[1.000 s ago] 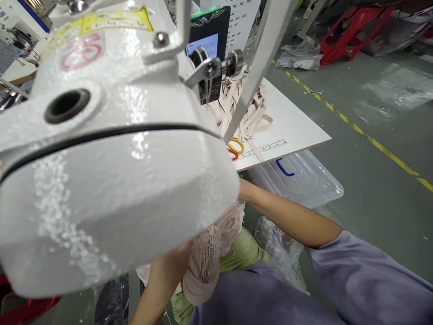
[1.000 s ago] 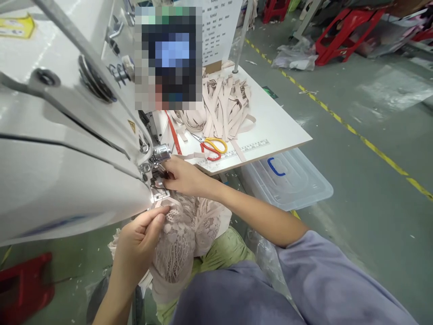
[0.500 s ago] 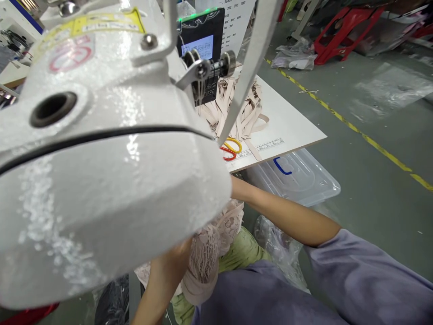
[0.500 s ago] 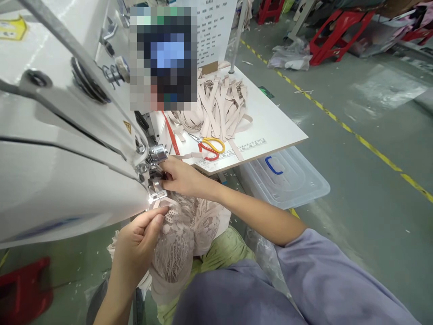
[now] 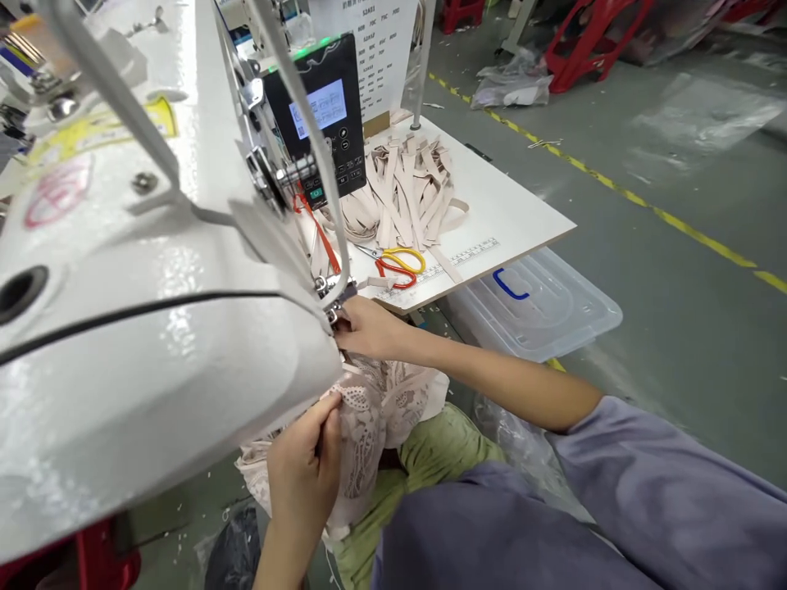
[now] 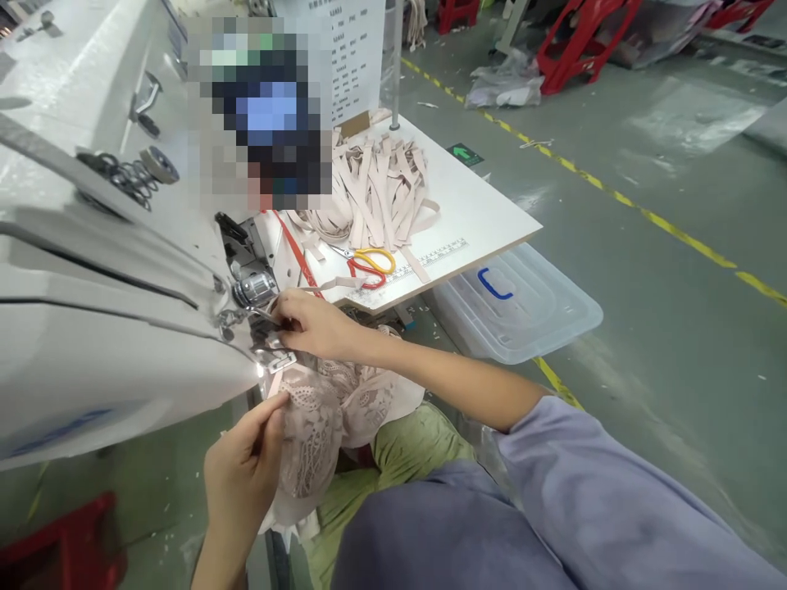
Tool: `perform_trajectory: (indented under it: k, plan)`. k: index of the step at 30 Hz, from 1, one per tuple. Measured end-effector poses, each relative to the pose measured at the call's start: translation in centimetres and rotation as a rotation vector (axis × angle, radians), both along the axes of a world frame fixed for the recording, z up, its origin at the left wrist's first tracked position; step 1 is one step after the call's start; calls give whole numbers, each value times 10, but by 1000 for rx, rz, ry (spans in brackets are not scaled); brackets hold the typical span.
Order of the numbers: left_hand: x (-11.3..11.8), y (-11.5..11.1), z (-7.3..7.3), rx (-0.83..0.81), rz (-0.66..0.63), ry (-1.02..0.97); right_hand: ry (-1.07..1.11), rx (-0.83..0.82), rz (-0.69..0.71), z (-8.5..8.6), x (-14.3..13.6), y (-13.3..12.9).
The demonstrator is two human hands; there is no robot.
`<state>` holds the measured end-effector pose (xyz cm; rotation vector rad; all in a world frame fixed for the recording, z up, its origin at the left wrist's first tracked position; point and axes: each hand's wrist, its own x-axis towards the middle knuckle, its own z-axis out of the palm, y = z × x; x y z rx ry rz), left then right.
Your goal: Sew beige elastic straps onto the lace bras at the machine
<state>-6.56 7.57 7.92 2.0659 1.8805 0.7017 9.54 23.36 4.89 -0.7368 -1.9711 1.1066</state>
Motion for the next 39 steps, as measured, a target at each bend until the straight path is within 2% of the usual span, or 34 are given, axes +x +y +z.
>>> perform_trajectory:
  k: [7,12,19,27,30,35,39]
  plan:
    - [-2,-4,-2,51,78,5,-22,42,-51,-7,-6,-1]
    - [3,-2,-5,131,8,86,14,73,-64,-11,-3,-1]
    - [16,0,-5,165,21,135,12,63,-53,-10,4,-1]
    - [10,3,-12,205,-80,179,48,58,-67,-9,6,-1]
    - [9,1,-14,196,-57,170,68,70,-73,-10,7,0]
    - [8,-6,-21,163,101,71,73,84,-76,-12,9,-2]
    - [8,-5,-22,119,102,0,58,115,-89,-14,7,-7]
